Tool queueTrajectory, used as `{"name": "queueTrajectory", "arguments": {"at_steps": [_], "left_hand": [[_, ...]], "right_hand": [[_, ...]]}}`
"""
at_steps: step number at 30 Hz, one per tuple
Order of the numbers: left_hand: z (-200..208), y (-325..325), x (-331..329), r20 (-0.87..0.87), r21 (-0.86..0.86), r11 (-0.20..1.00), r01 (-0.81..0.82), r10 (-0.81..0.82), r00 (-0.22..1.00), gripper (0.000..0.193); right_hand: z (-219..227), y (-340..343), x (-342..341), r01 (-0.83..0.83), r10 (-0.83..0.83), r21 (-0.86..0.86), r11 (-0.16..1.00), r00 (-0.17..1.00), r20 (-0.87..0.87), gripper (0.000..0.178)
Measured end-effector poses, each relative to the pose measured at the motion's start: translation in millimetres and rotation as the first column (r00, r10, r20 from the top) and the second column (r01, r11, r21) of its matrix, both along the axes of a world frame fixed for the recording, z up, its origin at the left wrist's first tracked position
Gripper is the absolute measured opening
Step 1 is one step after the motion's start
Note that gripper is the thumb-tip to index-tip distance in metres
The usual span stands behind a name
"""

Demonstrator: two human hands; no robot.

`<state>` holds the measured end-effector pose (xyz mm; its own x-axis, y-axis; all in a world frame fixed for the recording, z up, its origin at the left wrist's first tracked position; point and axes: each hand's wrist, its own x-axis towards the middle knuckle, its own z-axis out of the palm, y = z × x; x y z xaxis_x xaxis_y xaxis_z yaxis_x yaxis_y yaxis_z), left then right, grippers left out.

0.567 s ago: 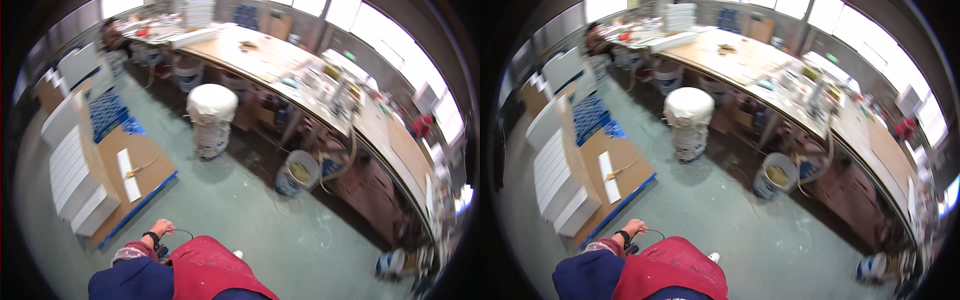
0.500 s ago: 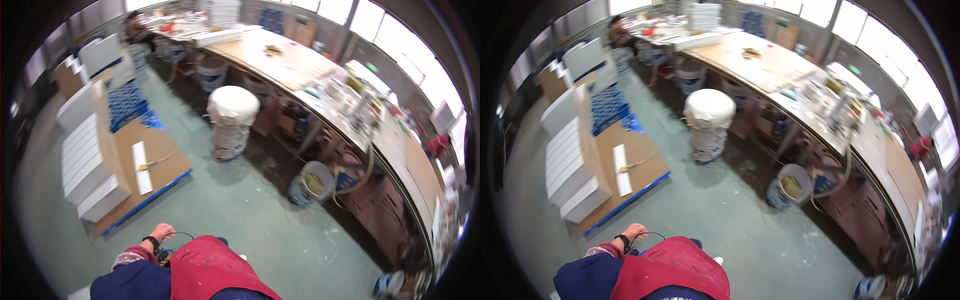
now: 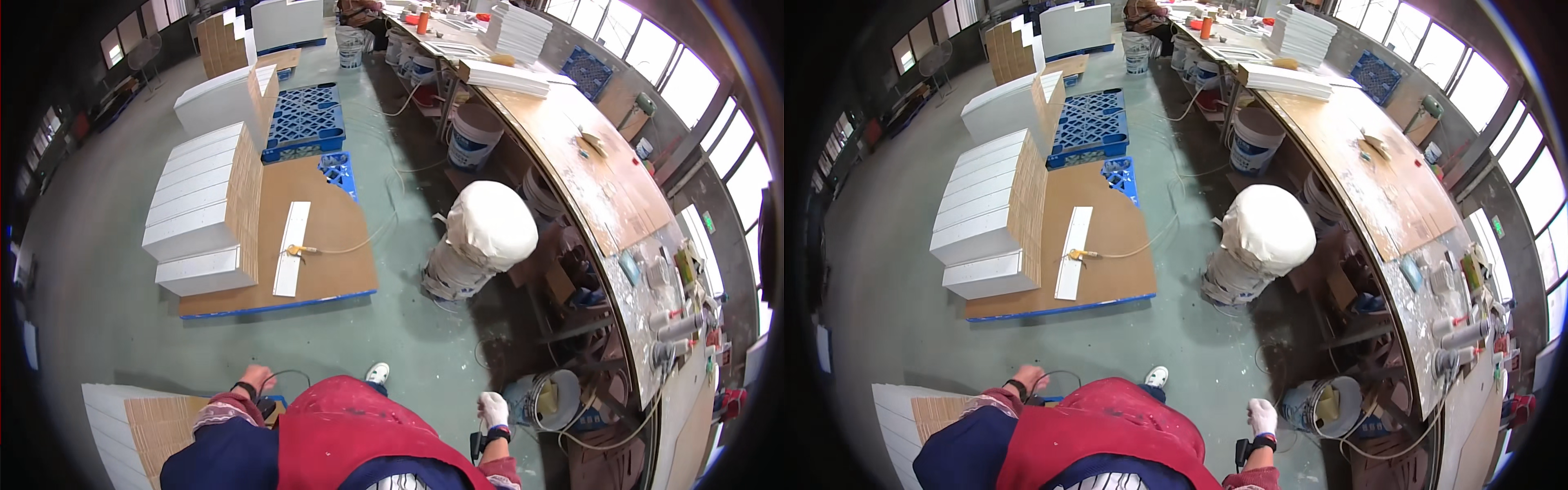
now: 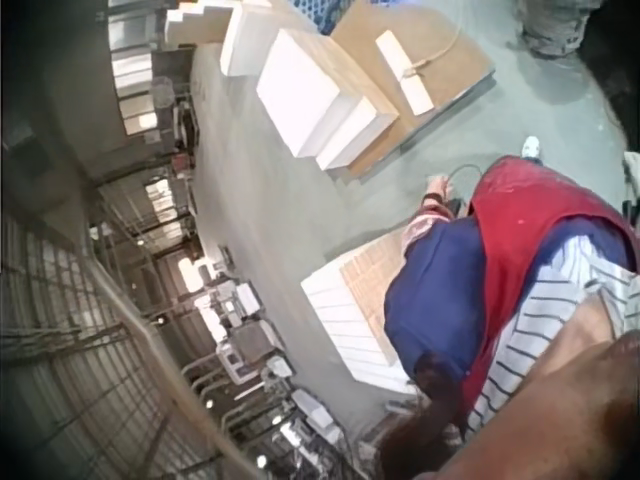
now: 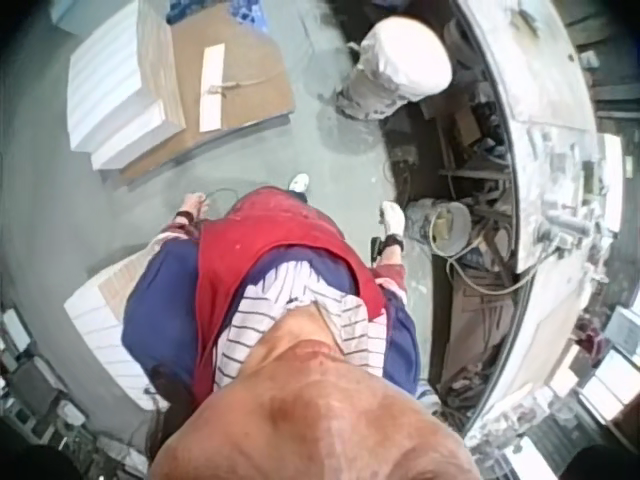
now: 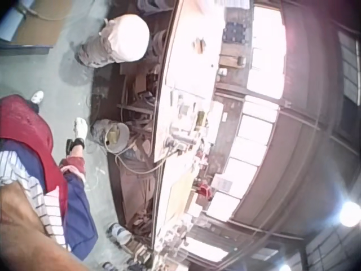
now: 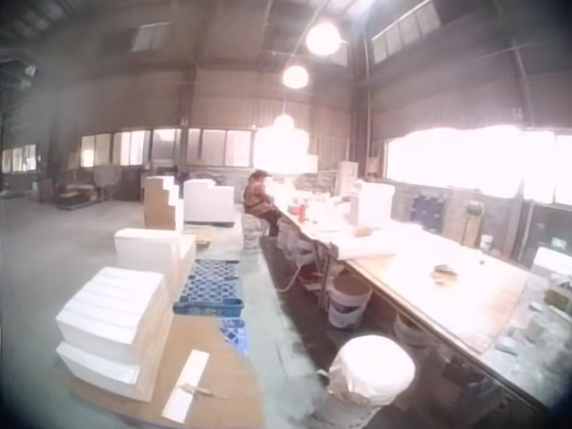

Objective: The person picks up white wooden panels from a stack and uses a yellow-handled screwdriver to drive screws into pre-drilled holes. They repeatedly pick up panels, align them, and fasten them to a larger structure on the floor.

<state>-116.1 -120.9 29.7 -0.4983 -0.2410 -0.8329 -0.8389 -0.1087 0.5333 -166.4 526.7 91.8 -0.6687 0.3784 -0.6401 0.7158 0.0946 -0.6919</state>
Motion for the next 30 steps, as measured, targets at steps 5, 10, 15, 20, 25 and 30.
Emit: {"name": "queueTrajectory", "arguments": {"at_steps": [5,10,15,20,25,30], "left_hand": [[24,45,-189,-0.243,0.218,0.961,-0.173,0.225,0.944,0.023],[4,93,-315,-0.257,0.403,0.902,-0.154,0.273,0.927,0.023],[-78,81,-360,0.021,0.316,0.908,-0.276,0.284,0.959,0.027],[-65,85,-464,0.125,0.237,0.862,-0.448,0.43,0.894,0.024],[-56,58,-585,-0.067,0.382,0.763,-0.522,0.586,0.808,0.023],[-60,4,-762,-0.168,0.587,0.679,-0.442,0.636,0.753,0.042]], "right_hand": [[-21,-21,-122,-0.278,0.314,-0.21,0.937,0.935,0.164,0.023],[7,-22,-260,-0.248,0.238,0.098,0.964,0.966,0.105,0.018],[21,-19,-435,-0.085,0.096,0.059,0.995,0.972,-0.215,0.019],[38,-10,-579,-0.129,0.152,0.129,0.983,0.972,-0.182,0.026],[42,-26,-701,-0.398,0.414,0.143,0.906,0.904,-0.109,0.035],[61,-22,-813,-0.338,0.348,0.087,0.937,0.884,-0.311,0.026]]}}
